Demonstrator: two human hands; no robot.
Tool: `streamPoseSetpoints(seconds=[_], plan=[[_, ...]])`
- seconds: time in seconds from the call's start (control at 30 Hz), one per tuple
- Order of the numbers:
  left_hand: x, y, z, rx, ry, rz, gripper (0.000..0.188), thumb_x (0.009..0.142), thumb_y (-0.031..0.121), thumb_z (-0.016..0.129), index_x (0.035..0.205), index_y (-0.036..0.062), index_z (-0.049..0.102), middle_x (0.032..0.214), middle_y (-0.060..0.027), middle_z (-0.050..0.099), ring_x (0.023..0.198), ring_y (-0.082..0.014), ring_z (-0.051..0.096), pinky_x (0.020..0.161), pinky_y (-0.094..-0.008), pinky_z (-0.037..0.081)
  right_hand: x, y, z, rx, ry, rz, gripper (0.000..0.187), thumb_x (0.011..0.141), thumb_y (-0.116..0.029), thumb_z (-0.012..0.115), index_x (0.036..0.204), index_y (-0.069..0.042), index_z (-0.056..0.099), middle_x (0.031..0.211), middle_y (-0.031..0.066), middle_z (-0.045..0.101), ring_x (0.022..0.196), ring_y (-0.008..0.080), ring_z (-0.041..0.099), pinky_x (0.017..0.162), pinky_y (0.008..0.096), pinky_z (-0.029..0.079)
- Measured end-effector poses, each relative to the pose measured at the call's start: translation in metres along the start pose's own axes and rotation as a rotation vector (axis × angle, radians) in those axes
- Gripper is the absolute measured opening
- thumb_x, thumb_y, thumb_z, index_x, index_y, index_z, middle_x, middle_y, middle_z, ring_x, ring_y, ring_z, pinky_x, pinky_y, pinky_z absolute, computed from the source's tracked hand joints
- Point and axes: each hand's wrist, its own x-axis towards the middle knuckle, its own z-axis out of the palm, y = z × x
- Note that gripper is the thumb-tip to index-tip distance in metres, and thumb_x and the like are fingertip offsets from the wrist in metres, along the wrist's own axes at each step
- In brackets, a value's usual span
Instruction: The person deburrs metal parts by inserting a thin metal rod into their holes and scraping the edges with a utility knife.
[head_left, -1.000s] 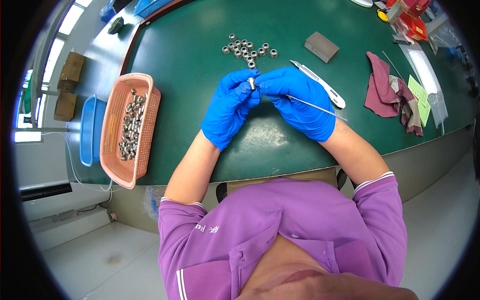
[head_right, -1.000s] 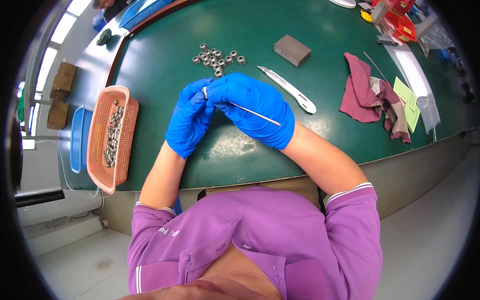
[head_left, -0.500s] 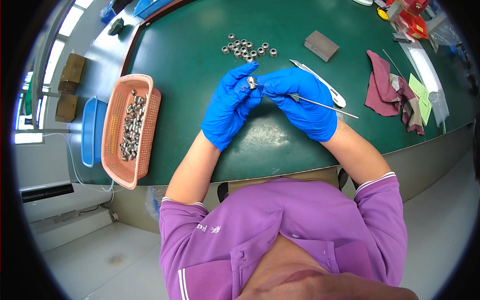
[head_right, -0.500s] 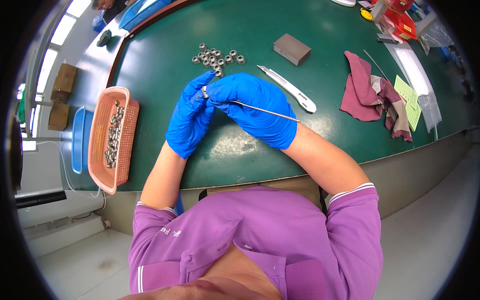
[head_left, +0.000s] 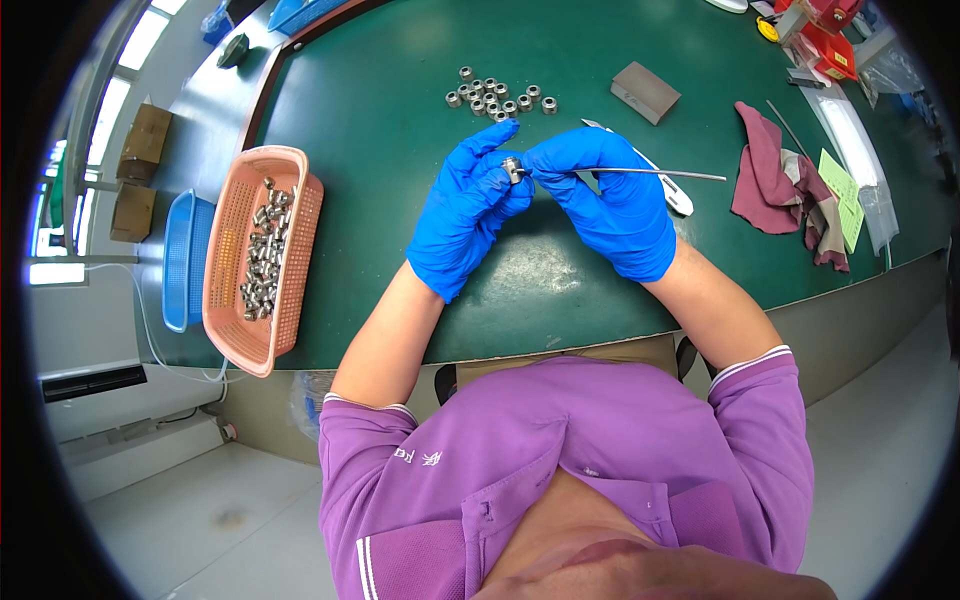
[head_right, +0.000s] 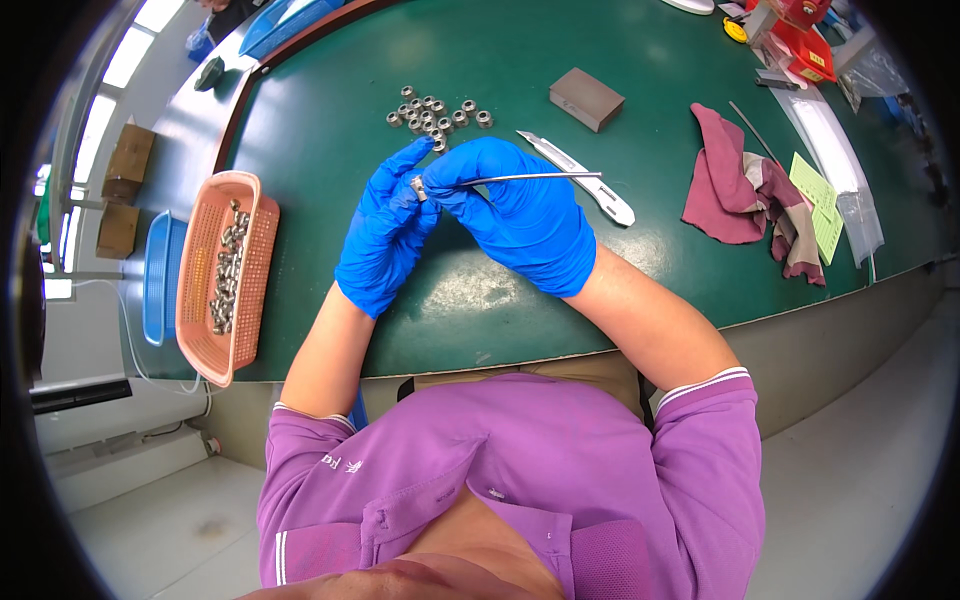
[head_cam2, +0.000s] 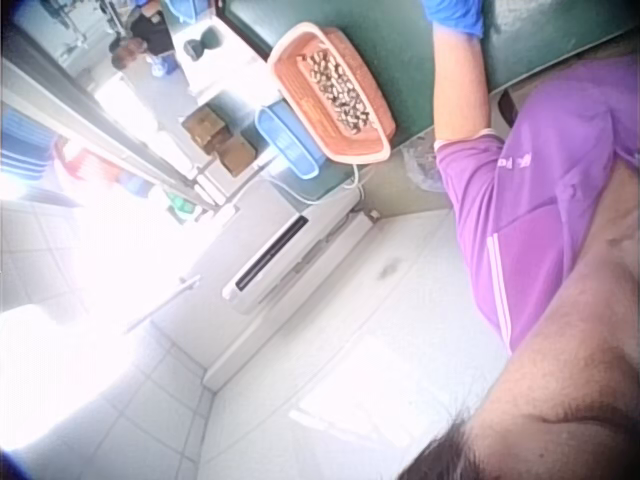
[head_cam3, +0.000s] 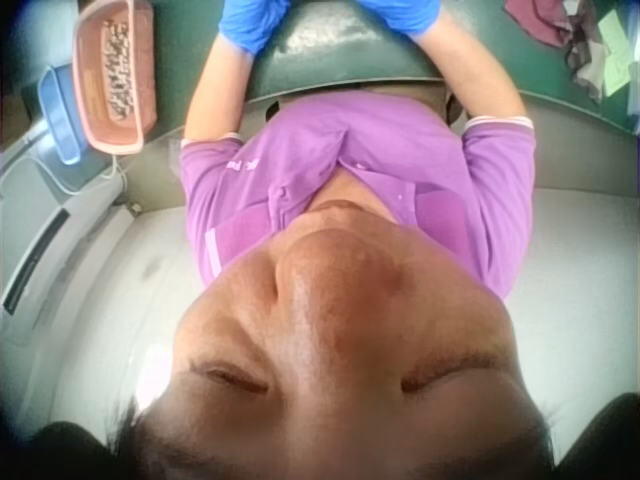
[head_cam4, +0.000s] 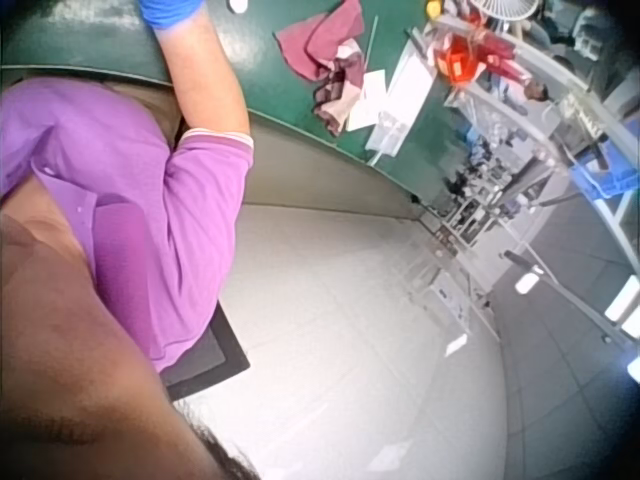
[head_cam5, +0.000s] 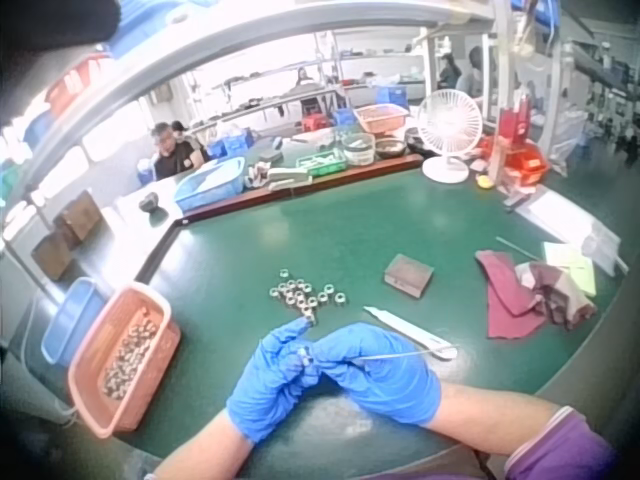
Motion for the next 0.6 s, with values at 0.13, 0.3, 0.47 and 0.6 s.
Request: streamPoseSetpoints(seconds=[0.13, 0.3, 0.47, 0.6], plan=[[-0.0002, -0.0014, 0.0001, 0.029, 0.023, 0.020, 0.059, 0.082, 0.012, 0.068, 0.132, 0.0049, 0.039, 0.097, -0.0053, 0.060, 0.085, -0.0129, 0.059, 0.073, -0.0232, 0.052, 0.0020, -0.0004, -0.0002, -0.005, -0.013, 0.001, 0.014, 0.082, -0.003, 0.064, 0.096, -0.006, 0.062, 0.089, 0.0079, 0.063, 0.079, 0.0205, 0.062, 0.071, 0.0269, 0.049], [0.0018, -0.0022, 0.0022, 0.092, 0.035, 0.028, 0.059, 0.082, 0.012, 0.068, 0.132, 0.0048, 0.039, 0.096, -0.0048, 0.060, 0.082, -0.0126, 0.059, 0.072, -0.0231, 0.052, 0.0015, 0.0019, 0.0006, -0.059, -0.076, -0.023, 0.015, 0.081, -0.002, 0.063, 0.095, -0.007, 0.061, 0.087, 0.0072, 0.062, 0.077, 0.0195, 0.062, 0.069, 0.0272, 0.049], [0.0028, -0.0025, -0.0014, 0.108, 0.036, 0.042, 0.058, 0.082, 0.012, 0.068, 0.132, 0.0046, 0.039, 0.093, -0.0044, 0.059, 0.081, -0.0127, 0.059, 0.071, -0.0230, 0.051, 0.0027, -0.0009, 0.0005, -0.055, -0.029, -0.040, 0.014, 0.082, -0.002, 0.062, 0.096, -0.007, 0.061, 0.086, 0.0071, 0.061, 0.077, 0.0200, 0.061, 0.069, 0.0284, 0.049], [0.0031, -0.0024, -0.0047, 0.042, -0.002, 0.037, 0.056, 0.084, 0.016, 0.066, 0.132, 0.0044, 0.039, 0.092, -0.0041, 0.058, 0.084, -0.0131, 0.059, 0.074, -0.0245, 0.052, 0.0023, 0.0001, -0.0035, -0.087, -0.016, -0.021, 0.014, 0.084, -0.003, 0.062, 0.098, -0.006, 0.061, 0.089, 0.0076, 0.060, 0.079, 0.0195, 0.061, 0.069, 0.0275, 0.048]])
